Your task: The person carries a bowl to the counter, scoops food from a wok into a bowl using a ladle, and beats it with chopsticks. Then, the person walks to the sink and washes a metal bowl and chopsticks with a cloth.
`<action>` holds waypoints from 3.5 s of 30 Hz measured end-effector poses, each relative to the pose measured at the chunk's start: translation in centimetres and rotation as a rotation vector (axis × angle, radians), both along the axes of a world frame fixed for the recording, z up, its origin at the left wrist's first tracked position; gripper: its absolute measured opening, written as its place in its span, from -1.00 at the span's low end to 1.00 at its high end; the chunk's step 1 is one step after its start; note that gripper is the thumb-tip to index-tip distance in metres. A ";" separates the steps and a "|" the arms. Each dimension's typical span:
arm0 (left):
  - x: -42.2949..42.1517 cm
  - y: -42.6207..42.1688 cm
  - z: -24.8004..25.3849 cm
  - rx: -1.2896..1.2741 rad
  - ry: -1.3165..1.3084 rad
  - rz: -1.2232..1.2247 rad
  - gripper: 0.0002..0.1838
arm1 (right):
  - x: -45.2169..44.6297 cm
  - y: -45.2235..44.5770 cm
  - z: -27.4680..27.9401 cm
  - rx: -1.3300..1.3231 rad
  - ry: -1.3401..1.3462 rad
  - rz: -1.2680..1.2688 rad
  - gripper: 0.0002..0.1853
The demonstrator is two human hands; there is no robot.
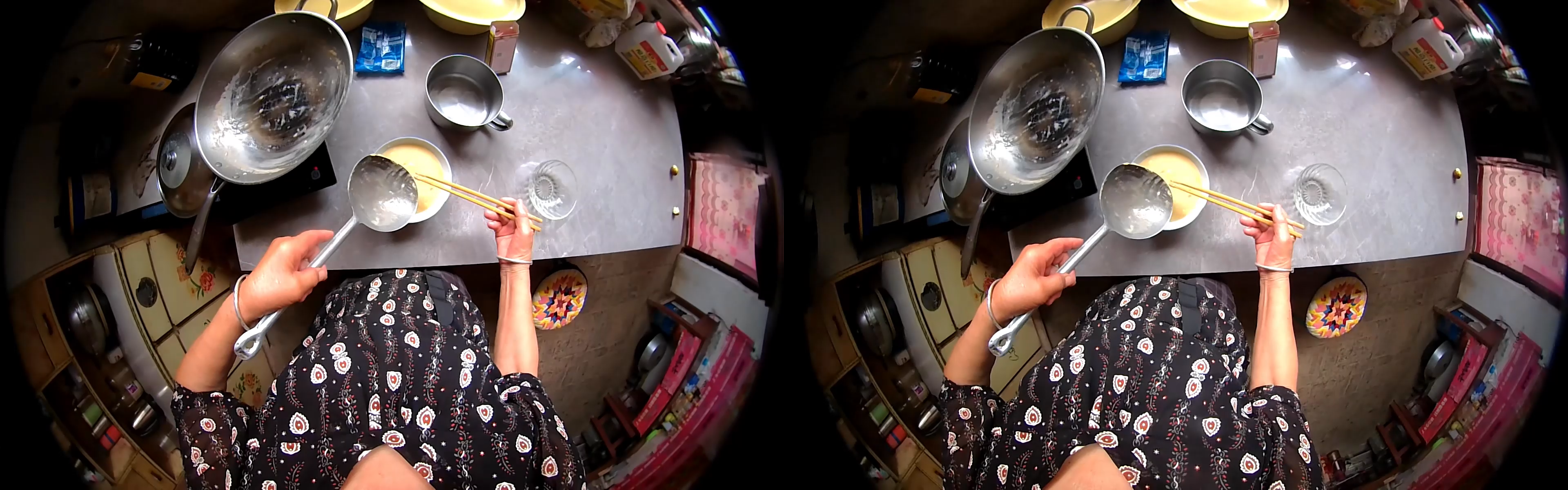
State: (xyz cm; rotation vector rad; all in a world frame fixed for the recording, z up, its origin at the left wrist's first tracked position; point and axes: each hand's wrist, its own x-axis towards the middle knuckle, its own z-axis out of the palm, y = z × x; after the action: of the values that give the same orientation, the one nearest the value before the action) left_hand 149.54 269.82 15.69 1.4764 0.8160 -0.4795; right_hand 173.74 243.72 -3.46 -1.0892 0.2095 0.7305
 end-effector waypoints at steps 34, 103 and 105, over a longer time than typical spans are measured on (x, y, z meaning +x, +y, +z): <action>-3.5 -3.2 -4.4 0.859 -0.293 -0.341 -0.44 | -1.1 -0.5 0.6 0.145 0.150 -0.128 -0.63; -6.0 -3.5 -8.7 1.097 -0.374 -0.374 -0.65 | -4.4 3.8 8.0 -0.037 -0.410 0.148 -0.67; -6.1 -3.5 -8.8 1.095 -0.377 -0.374 -0.64 | -4.4 4.3 7.7 -0.054 -0.492 0.182 -0.69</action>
State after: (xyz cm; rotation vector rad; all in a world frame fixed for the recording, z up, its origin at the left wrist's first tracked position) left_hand 143.46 266.37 6.91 2.6571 0.4830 0.0383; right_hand 169.36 248.01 4.20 -1.3160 -0.2938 0.5981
